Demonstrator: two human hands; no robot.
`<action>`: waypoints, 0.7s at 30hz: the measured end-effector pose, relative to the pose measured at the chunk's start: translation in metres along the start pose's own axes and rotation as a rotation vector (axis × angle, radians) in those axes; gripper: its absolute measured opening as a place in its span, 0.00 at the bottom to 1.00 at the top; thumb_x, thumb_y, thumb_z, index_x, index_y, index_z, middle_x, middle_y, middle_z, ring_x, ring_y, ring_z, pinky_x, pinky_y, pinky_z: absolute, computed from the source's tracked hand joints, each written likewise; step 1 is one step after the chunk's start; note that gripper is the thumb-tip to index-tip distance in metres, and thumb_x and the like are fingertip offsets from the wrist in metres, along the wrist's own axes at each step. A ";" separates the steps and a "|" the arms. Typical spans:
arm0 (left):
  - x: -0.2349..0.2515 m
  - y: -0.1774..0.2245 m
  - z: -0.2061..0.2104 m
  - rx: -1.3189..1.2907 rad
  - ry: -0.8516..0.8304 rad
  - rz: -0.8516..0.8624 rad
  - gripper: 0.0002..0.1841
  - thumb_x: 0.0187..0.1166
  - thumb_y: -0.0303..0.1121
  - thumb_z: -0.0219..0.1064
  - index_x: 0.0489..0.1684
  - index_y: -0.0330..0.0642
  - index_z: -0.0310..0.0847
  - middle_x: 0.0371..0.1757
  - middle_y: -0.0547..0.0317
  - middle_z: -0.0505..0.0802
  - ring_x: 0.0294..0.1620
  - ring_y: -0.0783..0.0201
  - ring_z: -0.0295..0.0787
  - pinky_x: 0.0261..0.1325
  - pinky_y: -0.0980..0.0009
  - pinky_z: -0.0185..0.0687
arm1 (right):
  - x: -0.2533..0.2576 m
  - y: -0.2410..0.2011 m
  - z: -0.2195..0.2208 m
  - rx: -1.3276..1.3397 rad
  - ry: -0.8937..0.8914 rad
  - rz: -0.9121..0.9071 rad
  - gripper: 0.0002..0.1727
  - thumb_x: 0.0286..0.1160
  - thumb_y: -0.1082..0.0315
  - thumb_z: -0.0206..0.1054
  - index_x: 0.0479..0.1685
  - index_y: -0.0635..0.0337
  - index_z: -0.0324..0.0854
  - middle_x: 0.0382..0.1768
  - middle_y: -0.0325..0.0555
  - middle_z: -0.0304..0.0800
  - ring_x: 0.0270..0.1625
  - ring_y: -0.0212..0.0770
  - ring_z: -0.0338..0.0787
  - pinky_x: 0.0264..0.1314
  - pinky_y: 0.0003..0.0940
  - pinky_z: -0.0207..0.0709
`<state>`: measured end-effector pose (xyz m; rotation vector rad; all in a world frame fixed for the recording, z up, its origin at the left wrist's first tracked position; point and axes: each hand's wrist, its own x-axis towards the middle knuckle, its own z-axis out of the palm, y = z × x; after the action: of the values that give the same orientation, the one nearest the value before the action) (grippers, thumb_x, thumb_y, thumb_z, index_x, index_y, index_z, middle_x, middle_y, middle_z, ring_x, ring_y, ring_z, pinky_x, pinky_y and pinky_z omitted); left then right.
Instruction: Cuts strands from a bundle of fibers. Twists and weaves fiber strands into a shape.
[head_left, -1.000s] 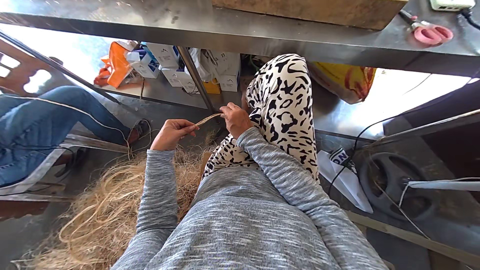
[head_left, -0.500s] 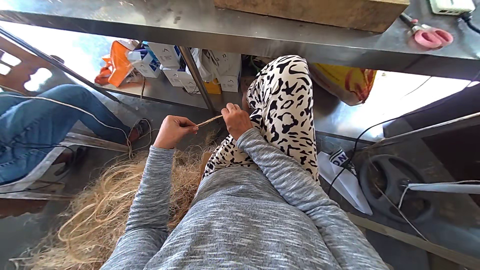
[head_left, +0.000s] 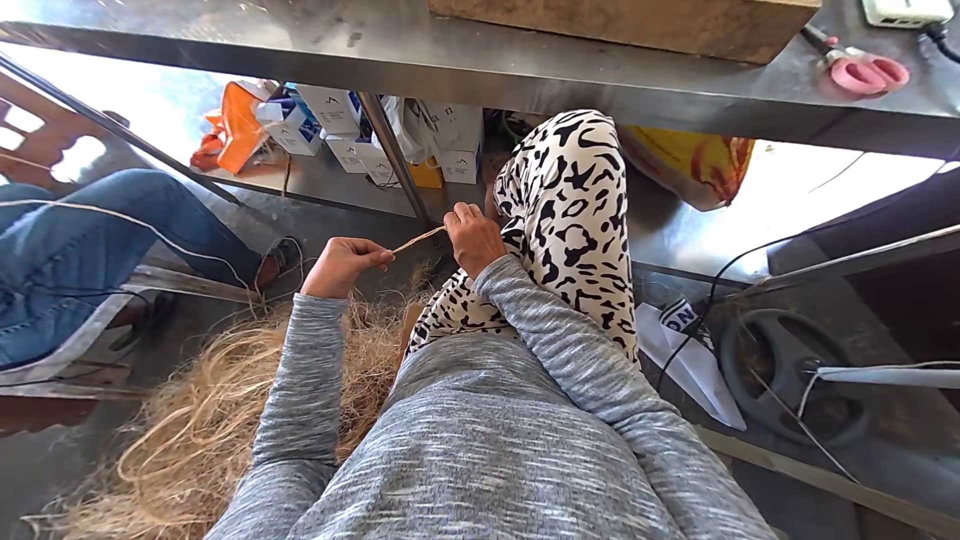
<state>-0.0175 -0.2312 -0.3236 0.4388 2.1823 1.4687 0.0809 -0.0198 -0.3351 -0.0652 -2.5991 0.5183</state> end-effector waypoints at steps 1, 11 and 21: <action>0.000 -0.001 -0.001 -0.010 -0.017 0.013 0.07 0.76 0.19 0.69 0.28 0.37 0.89 0.23 0.68 0.92 0.19 0.83 0.79 0.24 0.86 0.73 | 0.000 0.000 0.000 0.003 0.007 -0.003 0.08 0.75 0.83 0.62 0.40 0.77 0.88 0.46 0.68 0.89 0.53 0.65 0.92 0.46 0.50 0.86; -0.001 -0.001 -0.004 0.491 -0.014 0.312 0.03 0.72 0.25 0.77 0.37 0.35 0.91 0.34 0.51 0.94 0.34 0.60 0.89 0.46 0.53 0.85 | 0.001 0.000 -0.006 0.099 -0.147 0.072 0.10 0.81 0.78 0.61 0.45 0.76 0.87 0.49 0.67 0.90 0.58 0.65 0.90 0.56 0.53 0.85; -0.010 0.002 0.010 0.555 0.217 0.479 0.03 0.75 0.25 0.72 0.38 0.35 0.90 0.29 0.54 0.91 0.23 0.68 0.77 0.32 0.66 0.75 | 0.000 0.001 -0.007 0.142 -0.147 0.075 0.11 0.83 0.77 0.60 0.45 0.75 0.88 0.47 0.66 0.91 0.57 0.64 0.91 0.58 0.53 0.84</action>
<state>-0.0036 -0.2274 -0.3228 1.0968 2.7959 1.1344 0.0839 -0.0161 -0.3299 -0.0805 -2.7020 0.7593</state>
